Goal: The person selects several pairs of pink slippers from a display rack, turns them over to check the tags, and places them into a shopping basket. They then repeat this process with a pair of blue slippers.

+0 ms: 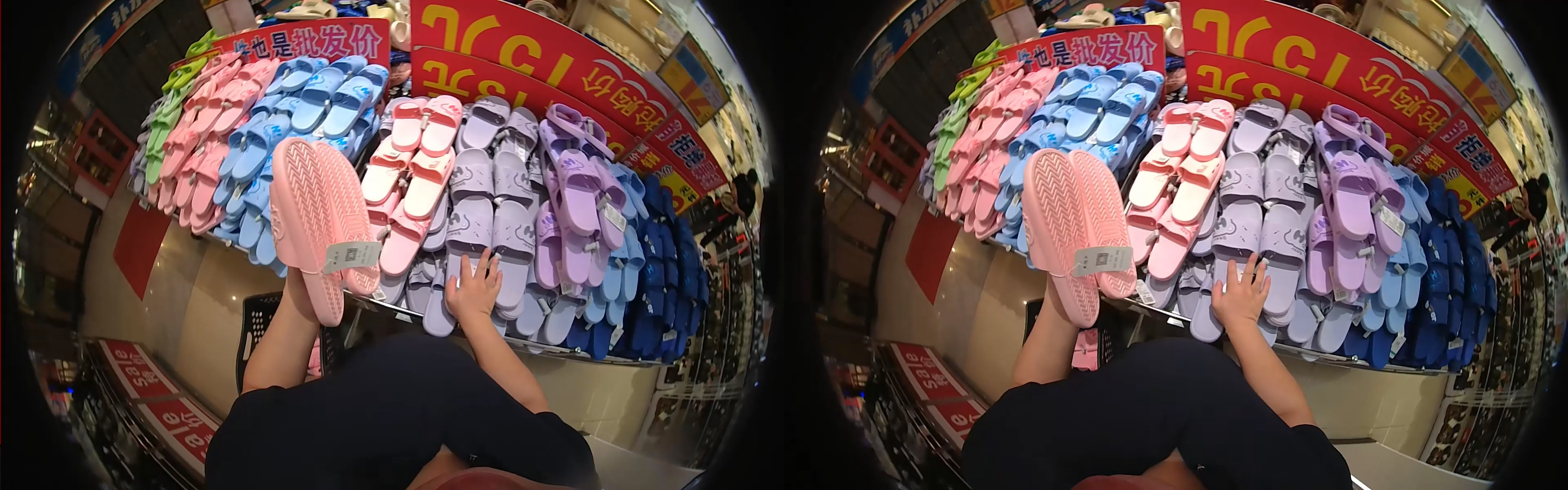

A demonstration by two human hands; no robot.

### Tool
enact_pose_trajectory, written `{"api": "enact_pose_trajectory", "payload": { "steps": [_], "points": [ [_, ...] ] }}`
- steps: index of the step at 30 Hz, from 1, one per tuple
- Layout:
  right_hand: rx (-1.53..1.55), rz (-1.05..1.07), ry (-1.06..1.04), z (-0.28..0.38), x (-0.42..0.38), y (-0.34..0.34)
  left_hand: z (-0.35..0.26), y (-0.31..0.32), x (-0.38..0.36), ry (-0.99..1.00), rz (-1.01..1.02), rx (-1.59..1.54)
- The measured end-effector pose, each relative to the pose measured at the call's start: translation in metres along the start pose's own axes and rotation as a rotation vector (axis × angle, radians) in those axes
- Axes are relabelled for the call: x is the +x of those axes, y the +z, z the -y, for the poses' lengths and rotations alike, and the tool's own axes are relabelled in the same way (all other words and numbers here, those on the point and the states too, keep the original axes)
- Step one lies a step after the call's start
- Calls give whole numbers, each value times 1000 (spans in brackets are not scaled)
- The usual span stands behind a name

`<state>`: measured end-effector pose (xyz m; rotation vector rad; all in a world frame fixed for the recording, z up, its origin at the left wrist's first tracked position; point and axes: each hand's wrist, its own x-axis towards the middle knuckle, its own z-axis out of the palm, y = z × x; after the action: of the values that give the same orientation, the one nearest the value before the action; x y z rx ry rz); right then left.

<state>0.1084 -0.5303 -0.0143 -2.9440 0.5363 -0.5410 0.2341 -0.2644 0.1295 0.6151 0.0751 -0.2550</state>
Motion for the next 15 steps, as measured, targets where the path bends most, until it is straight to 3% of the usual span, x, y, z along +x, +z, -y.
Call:
{"api": "enact_pose_trajectory", "payload": {
  "steps": [15],
  "points": [
    [-101,-22,-35,4,-1,3,-18,-46,-60,47,-48,-72]
  ]
}}
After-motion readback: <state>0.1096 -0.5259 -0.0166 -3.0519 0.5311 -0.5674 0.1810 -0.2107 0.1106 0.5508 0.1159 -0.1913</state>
